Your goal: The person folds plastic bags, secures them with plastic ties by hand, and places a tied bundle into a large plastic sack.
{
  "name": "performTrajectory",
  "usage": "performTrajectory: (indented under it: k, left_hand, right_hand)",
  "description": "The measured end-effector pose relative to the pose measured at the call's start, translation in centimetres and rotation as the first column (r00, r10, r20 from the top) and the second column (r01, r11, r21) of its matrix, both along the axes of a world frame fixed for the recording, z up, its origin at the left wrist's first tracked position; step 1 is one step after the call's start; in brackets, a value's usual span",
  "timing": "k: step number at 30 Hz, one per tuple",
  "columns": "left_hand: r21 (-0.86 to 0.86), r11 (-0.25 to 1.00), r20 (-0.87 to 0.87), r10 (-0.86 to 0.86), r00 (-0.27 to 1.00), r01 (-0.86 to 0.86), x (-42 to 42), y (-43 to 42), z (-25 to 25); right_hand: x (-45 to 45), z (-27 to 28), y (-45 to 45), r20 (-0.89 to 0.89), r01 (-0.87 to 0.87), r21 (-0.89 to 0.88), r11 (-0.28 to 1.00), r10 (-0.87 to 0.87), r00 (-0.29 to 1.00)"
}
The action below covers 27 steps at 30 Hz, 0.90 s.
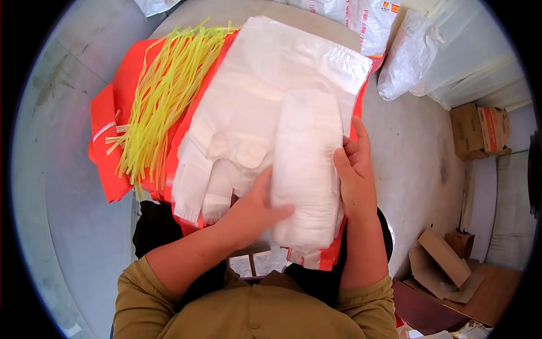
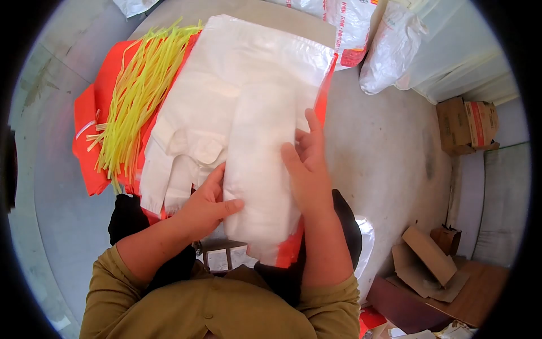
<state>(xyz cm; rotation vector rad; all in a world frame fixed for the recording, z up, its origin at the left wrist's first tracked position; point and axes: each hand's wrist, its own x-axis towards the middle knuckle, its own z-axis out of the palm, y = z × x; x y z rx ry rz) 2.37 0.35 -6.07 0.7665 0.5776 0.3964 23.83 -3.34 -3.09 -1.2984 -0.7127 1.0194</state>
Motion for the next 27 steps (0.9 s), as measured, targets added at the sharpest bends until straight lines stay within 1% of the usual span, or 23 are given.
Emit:
performTrajectory:
  k: [2,3,5,8,10,11,13,15,17,19,20,22,23,25,27]
  left_hand:
    - [-0.014,1.000,-0.002,0.007,1.000,-0.007,0.0,0.1,0.3]
    - [-0.007,1.000,-0.009,0.007,1.000,-0.007,0.0,0.1,0.4]
    - [0.038,0.999,-0.028,0.003,1.000,-0.002,0.1,0.1,0.5]
    - [0.164,0.986,-0.058,0.007,0.998,0.002,0.1,-0.3,0.0]
    - [0.263,0.965,-0.072,0.038,0.997,-0.018,0.2,-0.6,-0.9]
    - [0.289,0.957,-0.085,0.021,0.996,0.004,0.1,-0.5,-0.9]
    - [0.347,0.937,-0.110,-0.004,0.994,0.042,0.0,-0.4,-0.3]
    - [0.417,0.907,-0.127,-0.013,0.992,0.066,-0.2,-0.4,-0.3]
    - [0.488,0.864,-0.132,-0.067,0.989,0.124,-0.3,-0.3,-0.7]
    - [0.556,0.802,-0.136,-0.170,0.976,0.217,-0.5,0.1,-1.2]
    - [0.524,0.829,-0.117,-0.158,0.980,0.197,-0.5,0.0,-1.1]
    - [0.456,0.877,-0.083,-0.127,0.988,0.151,-0.5,-0.3,-0.5]
    - [0.442,0.883,-0.079,-0.136,0.988,0.156,-0.5,-0.2,-0.5]
    - [0.414,0.895,-0.073,-0.145,0.987,0.163,-0.5,0.0,-0.5]
    - [0.404,0.903,-0.091,-0.118,0.989,0.145,-0.4,-0.1,-0.3]
  right_hand:
    - [-0.2,0.1,-0.5,-0.056,-0.047,-0.005,0.999,0.047,0.997]
    - [-0.2,-0.2,-0.6,0.067,-0.075,-0.016,0.997,0.076,0.995]
    - [-0.1,-1.2,-0.9,0.308,-0.123,-0.046,0.991,0.132,0.942]
    - [-0.6,-0.6,-1.0,0.260,-0.113,-0.071,0.991,0.127,0.957]
    - [-0.6,-0.7,-1.1,0.260,-0.112,-0.070,0.991,0.126,0.957]
    - [-0.6,-0.8,-1.1,0.260,-0.112,-0.068,0.991,0.126,0.957]
    - [0.1,-1.4,-1.2,0.334,-0.134,-0.092,0.987,0.157,0.929]
    - [0.1,-1.5,-1.2,0.365,-0.124,-0.093,0.988,0.150,0.919]
    - [-0.4,-1.1,-1.3,0.354,-0.083,-0.072,0.994,0.103,0.930]
    - [-0.4,-0.8,-1.6,0.307,-0.131,-0.126,0.983,0.165,0.937]
    - [-0.3,-0.7,-1.7,0.282,-0.159,-0.151,0.976,0.196,0.939]
    - [0.3,-0.6,-2.0,0.389,-0.264,-0.138,0.955,0.298,0.872]
    - [0.5,-0.6,-2.1,0.439,-0.317,-0.135,0.939,0.344,0.830]
    - [0.7,-0.3,-2.2,0.417,-0.357,-0.089,0.930,0.361,0.834]
    - [0.6,0.1,-2.2,0.403,-0.393,-0.063,0.917,0.383,0.831]
